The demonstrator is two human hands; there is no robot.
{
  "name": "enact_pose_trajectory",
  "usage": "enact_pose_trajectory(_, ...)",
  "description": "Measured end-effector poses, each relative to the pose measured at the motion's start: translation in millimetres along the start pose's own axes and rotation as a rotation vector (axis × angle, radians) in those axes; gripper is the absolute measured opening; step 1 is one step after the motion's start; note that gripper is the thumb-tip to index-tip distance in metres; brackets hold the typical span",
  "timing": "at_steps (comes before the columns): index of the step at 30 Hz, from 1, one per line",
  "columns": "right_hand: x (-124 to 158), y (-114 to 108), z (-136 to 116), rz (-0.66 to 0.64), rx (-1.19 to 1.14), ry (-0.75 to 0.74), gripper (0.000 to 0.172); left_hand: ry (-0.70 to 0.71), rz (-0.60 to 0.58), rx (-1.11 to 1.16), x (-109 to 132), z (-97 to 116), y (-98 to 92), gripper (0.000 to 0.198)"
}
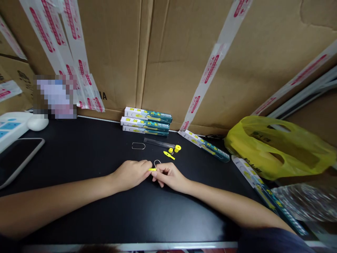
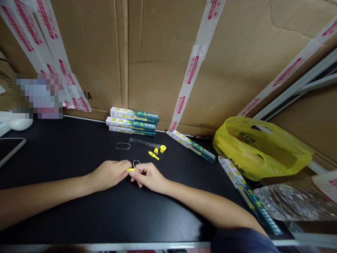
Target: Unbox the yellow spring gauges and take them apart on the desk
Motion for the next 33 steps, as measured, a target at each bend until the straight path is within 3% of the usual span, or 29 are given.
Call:
enact_pose_trajectory(8, 0.0, 1.0, 0.2, -0.016, 0.034, -0.027, 0.039, 0.064, 0.039, -0.026, 1.6, -0.1, 0.2, 0.019)
enact_pose_trajectory(22, 3.5, 6.9, -2.2, 0.074, 0.182, -0.049, 0.044, 0.074, 0.041, -0.046, 1.3, -0.7, 1.1, 0.017)
enact_pose_trajectory(33, 3.3, 6.8, -1.2, -0.025, -0.096, 0.098, 0.040, 0.098, 0.243, -0.315, 7.6, 2.9, -1.6, 0.017)
Point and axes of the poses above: each hand's wrist, its own x-axis away from the middle knuckle, its own y-axis out of the palm, z = x × y, the point moved 1 cm from there along -x, towards the middle knuckle, and after that the axes turned 4 degrees about -z, right-handed, at the moved point
